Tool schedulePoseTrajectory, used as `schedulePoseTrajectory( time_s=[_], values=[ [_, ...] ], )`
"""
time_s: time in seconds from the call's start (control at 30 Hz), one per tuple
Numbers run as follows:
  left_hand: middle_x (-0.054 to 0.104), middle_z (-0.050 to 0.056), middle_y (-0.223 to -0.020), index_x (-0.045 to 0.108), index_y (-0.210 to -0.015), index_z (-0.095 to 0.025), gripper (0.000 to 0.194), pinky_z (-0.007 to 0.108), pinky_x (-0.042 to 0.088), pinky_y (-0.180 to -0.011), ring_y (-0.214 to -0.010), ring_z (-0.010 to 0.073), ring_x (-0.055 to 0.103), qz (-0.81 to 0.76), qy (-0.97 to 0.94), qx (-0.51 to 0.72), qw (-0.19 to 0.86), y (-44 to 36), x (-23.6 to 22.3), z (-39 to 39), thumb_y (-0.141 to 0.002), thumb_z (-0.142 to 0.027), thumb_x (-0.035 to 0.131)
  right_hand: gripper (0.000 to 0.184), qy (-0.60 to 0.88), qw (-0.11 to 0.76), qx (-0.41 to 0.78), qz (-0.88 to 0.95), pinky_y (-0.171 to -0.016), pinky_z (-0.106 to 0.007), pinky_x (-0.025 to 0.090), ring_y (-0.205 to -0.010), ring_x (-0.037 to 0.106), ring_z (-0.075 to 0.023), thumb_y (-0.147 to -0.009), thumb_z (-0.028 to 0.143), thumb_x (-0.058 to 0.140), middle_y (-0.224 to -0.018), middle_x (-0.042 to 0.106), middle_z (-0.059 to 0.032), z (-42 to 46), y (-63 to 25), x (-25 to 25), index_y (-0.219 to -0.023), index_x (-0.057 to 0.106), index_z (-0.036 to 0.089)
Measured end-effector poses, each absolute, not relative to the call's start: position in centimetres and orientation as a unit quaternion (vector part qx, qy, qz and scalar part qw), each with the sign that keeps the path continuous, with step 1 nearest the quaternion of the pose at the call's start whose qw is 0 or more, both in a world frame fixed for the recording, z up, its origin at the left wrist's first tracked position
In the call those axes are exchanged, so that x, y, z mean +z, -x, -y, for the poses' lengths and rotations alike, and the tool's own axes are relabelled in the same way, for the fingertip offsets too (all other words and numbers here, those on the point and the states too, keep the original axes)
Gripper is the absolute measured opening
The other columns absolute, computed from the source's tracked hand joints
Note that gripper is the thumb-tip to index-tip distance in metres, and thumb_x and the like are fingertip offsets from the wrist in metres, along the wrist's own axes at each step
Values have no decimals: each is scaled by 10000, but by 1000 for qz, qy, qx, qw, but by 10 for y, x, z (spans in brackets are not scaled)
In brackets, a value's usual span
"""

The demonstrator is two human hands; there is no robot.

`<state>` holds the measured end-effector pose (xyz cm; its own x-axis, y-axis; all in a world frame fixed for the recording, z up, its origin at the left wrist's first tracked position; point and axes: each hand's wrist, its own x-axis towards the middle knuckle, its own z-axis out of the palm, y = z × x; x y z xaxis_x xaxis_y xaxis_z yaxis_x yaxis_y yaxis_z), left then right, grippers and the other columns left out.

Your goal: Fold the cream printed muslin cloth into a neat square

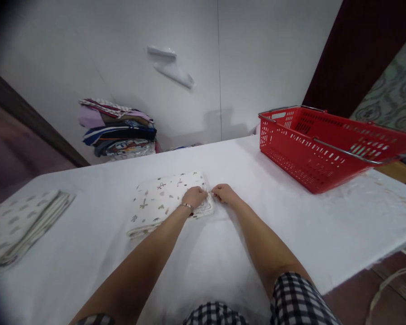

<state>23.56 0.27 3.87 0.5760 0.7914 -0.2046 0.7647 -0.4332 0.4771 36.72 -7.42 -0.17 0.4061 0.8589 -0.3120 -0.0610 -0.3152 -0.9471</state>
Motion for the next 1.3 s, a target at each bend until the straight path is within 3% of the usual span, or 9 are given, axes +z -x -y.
schedulePoseTrajectory(
  time_s=[0.2, 0.33, 0.53, 0.8, 1.07, 1.3],
  values=[
    [664, 40, -744, 645, -743, -165, 214, 222, 388, -575, -699, 146, 591, -461, -823, 39, 330, -229, 31, -13, -724, -330, 510, 145, 674, 475, 468, 319, -311, -178, 203, -335, 398, -46, -738, 216, 550, -466, 531, 42, 75, -359, 7, -609, 516, 159],
    [664, 34, -734, 624, -731, -169, 210, 210, 390, -560, -671, 132, 593, -465, -815, 38, 343, -228, 28, -15, -740, -334, 494, 201, 679, 470, 456, 332, -318, -174, 186, -315, 357, -46, -746, 287, 561, -383, 456, 66, 74, -357, 5, -598, 492, 169],
    [669, 42, -743, 624, -722, -179, 216, 215, 399, -587, -725, 150, 611, -474, -819, 27, 323, -230, 31, -13, -744, -358, 506, 121, 657, 498, 448, 345, -344, -174, 205, -320, 340, -46, -717, 230, 556, -370, 436, 85, 73, -351, 7, -629, 496, 173],
    [659, 53, -702, 610, -696, -173, 430, 230, 396, -576, -709, 170, 606, -463, -831, 13, 307, -235, 29, -18, -728, -581, 478, 114, 627, 513, 473, 345, -367, -173, 222, -341, 357, -52, -703, 233, 566, -377, 455, 76, 73, -352, 4, -636, 497, 172],
    [673, 50, -747, 608, -734, -173, 259, 211, 378, -521, -627, 131, 601, -456, -826, 7, 331, -229, 26, -19, -782, -371, 447, 135, 647, 495, 484, 319, -344, -174, 183, -304, 316, -46, -719, 207, 561, -341, 436, 73, 72, -350, 7, -608, 496, 166],
    [677, 72, -754, 625, -720, -175, 279, 233, 394, -578, -728, 172, 615, -464, -833, 13, 302, -230, 30, -16, -773, -390, 455, 121, 635, 513, 479, 322, -353, -169, 211, -341, 372, -48, -713, 190, 567, -391, 463, 67, 72, -349, 7, -611, 508, 163]
  ],
)
